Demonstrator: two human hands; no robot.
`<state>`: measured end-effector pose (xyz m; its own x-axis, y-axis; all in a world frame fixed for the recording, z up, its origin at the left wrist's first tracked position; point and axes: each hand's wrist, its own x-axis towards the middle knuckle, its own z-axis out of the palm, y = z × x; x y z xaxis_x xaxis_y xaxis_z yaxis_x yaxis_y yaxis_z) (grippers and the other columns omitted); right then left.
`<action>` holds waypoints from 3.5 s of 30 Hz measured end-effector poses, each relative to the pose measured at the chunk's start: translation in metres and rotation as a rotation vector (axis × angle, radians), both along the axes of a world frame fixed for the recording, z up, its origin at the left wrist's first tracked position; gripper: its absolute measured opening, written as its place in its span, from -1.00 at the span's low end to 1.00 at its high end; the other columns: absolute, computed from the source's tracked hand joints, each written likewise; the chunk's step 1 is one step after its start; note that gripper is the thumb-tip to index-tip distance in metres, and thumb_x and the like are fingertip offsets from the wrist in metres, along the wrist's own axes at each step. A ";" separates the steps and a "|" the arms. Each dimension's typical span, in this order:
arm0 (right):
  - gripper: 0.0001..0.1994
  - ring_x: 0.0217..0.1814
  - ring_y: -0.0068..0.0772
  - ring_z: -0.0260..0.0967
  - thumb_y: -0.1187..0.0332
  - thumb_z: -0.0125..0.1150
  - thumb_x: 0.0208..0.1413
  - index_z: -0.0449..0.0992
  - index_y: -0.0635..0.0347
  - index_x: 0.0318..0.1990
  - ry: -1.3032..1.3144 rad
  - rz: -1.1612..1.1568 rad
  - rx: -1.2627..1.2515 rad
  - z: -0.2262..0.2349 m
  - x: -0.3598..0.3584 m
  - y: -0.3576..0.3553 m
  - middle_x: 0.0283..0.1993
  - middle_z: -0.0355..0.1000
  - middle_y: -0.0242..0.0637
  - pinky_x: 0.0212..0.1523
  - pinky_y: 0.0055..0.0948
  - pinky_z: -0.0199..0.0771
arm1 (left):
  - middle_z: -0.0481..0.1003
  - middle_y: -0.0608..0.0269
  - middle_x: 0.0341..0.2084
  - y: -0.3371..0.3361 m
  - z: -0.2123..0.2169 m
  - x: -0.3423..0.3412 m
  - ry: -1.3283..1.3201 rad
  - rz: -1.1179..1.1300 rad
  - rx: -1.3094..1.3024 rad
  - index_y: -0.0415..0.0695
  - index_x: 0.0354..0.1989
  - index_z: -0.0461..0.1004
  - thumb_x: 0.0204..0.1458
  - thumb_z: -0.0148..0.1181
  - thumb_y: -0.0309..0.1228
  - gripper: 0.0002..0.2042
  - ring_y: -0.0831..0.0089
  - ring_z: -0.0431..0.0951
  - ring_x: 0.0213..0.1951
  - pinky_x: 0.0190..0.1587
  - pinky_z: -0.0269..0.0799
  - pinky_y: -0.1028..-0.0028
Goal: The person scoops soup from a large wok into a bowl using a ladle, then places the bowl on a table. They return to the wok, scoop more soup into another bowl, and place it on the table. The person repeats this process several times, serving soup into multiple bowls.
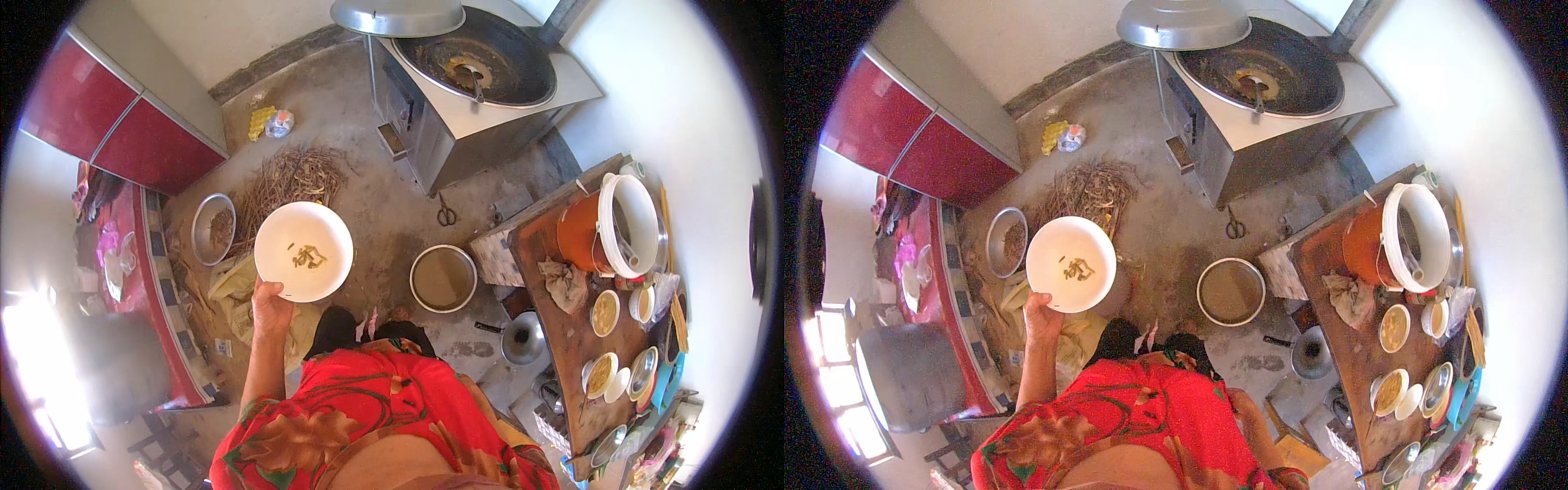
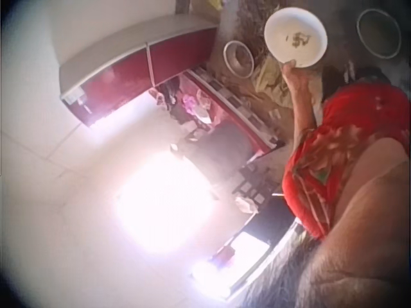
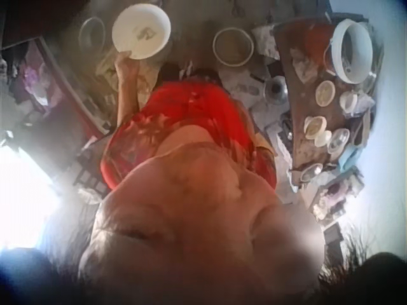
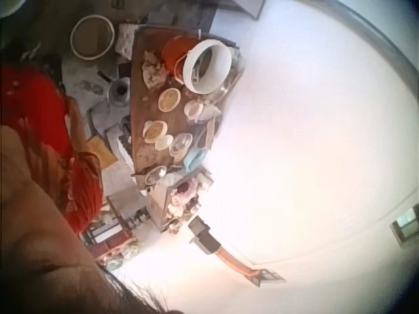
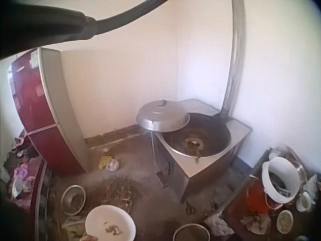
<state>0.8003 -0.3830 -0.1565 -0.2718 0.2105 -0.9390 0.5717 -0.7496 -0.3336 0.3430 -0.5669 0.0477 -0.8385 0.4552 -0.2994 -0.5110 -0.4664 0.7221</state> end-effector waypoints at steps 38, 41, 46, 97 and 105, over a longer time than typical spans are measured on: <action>-0.66 -0.12 0.00 0.36 0.21 0.15 0.03 0.34 0.20 -0.10 -0.212 0.528 1.614 0.179 -0.525 0.522 -0.13 0.37 -0.09 -0.11 -0.13 0.36 | 0.33 0.05 0.02 0.374 0.030 -0.226 -0.033 -0.418 -0.091 -0.30 0.16 0.12 -0.37 0.18 -0.42 -0.24 0.23 0.35 0.06 0.16 0.21 0.28; -0.66 -0.10 -0.01 0.37 0.21 0.16 0.02 0.33 0.19 -0.11 -0.344 0.749 1.429 0.162 -0.510 0.550 -0.15 0.38 -0.10 -0.13 -0.09 0.39 | 0.33 0.06 0.02 0.400 0.021 -0.208 -0.060 -0.445 -0.149 -0.29 0.15 0.13 -0.37 0.17 -0.42 -0.26 0.24 0.36 0.05 0.13 0.24 0.29; -0.69 -0.20 -0.04 0.43 0.30 0.13 0.02 0.31 0.25 -0.12 -0.553 0.893 1.394 0.118 -0.506 0.577 -0.24 0.38 -0.07 -0.25 -0.23 0.50 | 0.35 0.08 0.00 0.444 0.014 -0.221 -0.089 -0.502 -0.156 -0.29 0.16 0.12 -0.37 0.17 -0.44 -0.25 0.26 0.36 0.05 0.14 0.23 0.30; -0.48 -0.70 -0.70 0.06 0.41 0.00 0.15 0.10 0.03 0.28 0.451 -0.333 0.290 0.283 -0.492 0.490 -0.49 0.27 -0.37 -0.80 -0.74 -0.04 | 0.39 0.03 -0.17 0.539 -0.001 -0.346 -0.052 -0.630 -0.089 -0.27 0.01 0.15 -0.21 0.07 -0.43 -0.48 0.16 0.54 -0.20 -0.27 0.58 0.07; -0.41 -0.71 -0.75 0.06 0.35 0.16 0.07 0.13 0.00 0.28 0.492 -0.278 0.537 0.327 -0.483 0.447 -0.54 0.27 -0.46 -0.78 -0.74 0.00 | 0.38 0.01 -0.26 0.600 0.001 -0.342 -0.076 -0.643 -0.016 -0.26 -0.15 0.16 -0.19 0.04 -0.49 -0.63 0.10 0.55 -0.27 -0.42 0.61 0.13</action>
<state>0.3172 0.0639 0.1708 -0.5010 0.7239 -0.4744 0.0785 -0.5079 -0.8578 0.0007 0.0328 0.0485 -0.3761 0.8546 -0.3581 -0.7344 -0.0393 0.6776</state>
